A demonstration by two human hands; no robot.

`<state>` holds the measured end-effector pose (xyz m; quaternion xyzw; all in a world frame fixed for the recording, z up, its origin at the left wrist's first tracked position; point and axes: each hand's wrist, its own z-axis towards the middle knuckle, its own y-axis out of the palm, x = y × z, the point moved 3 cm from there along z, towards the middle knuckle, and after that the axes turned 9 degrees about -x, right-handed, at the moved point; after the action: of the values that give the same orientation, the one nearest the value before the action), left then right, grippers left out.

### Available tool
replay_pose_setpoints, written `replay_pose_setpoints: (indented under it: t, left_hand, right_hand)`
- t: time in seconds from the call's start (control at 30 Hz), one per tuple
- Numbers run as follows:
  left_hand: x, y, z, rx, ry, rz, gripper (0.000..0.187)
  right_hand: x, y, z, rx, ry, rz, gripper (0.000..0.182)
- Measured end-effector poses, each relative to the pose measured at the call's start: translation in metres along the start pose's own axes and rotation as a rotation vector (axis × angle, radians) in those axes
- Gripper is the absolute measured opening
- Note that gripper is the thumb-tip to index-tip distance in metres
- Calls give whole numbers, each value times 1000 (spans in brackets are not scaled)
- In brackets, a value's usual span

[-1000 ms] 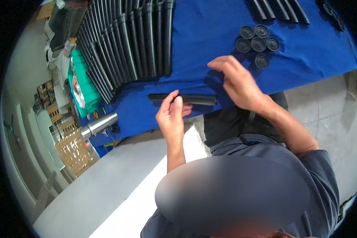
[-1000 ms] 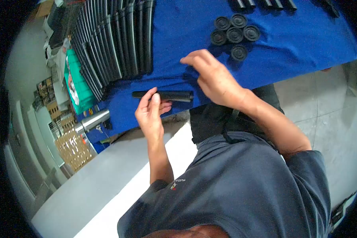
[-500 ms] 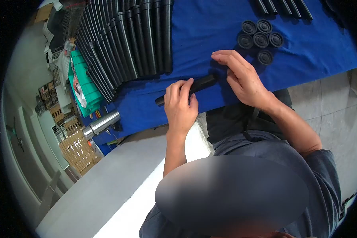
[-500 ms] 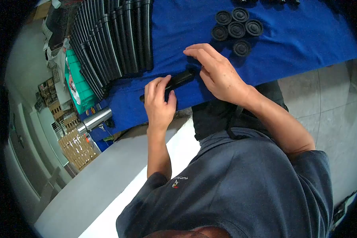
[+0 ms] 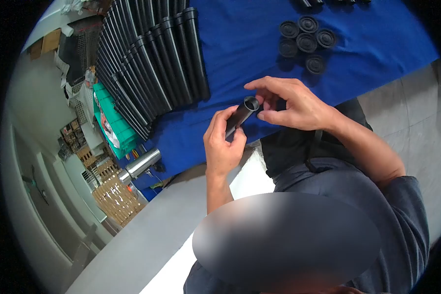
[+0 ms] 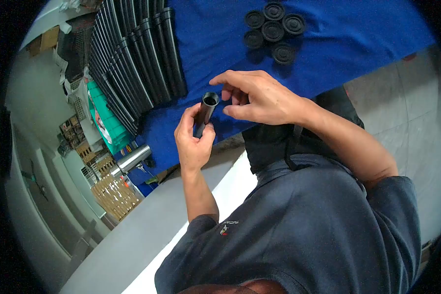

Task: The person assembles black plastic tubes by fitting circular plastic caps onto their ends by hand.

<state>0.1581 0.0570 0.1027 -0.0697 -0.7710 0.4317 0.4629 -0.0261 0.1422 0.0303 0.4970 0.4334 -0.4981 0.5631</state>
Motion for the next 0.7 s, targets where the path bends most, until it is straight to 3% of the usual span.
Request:
replay_pose_setpoints:
  t: [0.27,0.5,0.67,0.7]
  left_hand:
    - [-2,5,7,-119,-71,-6,43]
    - [-1,9,12,-59,-26,80,41]
    - [-3,3,8,-56,35,232,38]
    - [-1,-1,4,17,3,135,37]
  right_hand:
    - [1,0,0,36,-52,-67,44]
    - [-3,-5,0,47,-65,-126,34]
    - [0,-3,-1,41,-44,-78,46]
    - [-1,-5,0,2,-8,-58,59]
